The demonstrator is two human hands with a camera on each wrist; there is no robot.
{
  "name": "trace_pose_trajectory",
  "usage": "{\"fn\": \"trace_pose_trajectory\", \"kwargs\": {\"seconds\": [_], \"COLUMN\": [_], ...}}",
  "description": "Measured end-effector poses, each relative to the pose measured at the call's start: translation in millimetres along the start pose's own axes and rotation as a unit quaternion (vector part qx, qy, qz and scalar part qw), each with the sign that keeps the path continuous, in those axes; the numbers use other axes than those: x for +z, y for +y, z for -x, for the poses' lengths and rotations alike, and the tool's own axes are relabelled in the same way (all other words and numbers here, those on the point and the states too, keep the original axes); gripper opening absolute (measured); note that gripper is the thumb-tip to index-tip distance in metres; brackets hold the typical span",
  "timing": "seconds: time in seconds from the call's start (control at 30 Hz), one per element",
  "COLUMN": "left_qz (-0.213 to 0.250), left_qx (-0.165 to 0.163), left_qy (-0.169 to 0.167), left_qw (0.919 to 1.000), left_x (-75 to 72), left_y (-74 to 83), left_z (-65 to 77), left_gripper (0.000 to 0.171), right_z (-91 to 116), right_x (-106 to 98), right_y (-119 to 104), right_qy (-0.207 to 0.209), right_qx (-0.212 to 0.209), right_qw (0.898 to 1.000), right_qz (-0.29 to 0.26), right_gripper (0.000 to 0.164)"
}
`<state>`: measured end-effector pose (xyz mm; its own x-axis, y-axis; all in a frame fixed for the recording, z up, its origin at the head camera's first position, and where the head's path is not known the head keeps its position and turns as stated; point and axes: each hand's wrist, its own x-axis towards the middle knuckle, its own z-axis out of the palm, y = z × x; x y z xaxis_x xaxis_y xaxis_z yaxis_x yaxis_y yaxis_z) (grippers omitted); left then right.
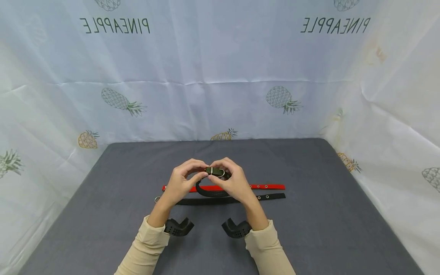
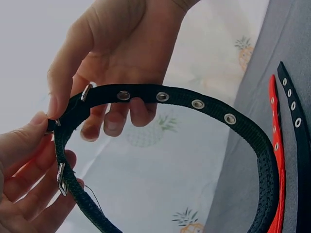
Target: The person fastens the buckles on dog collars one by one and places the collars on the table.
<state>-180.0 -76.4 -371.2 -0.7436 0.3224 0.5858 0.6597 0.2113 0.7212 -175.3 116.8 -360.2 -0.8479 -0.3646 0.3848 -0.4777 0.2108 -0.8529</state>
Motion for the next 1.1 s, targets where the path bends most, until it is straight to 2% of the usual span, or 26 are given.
{"fn": "trace_pose_trajectory", "kwargs": {"seconds": [0.27, 0.87, 1.1], "left_qz": [0.006, -0.012, 0.001], "left_qx": [0.001, -0.002, -0.002], "left_qy": [-0.004, 0.013, 0.021], "left_qw": [1.0, 0.9998, 0.9998], "left_x": [-0.8, -7.4, -11.0], "left_y": [-0.7, 0.2, 0.7], "left_z": [1.6, -0.1, -0.7], "left_gripper": [0.017, 0.019, 0.019], "right_z": [1.1, -1.3, -1.7], "right_x": [1.1, -0.4, -0.8], "right_y": [2.2, 3.3, 4.2], "right_qy": [-0.01, 0.003, 0.008], "right_qx": [0.012, 0.008, 0.017], "right_qw": [1.0, 1.0, 1.0], "right_qz": [-0.023, -0.016, -0.013], "right_gripper": [0.024, 0.022, 0.022]}}
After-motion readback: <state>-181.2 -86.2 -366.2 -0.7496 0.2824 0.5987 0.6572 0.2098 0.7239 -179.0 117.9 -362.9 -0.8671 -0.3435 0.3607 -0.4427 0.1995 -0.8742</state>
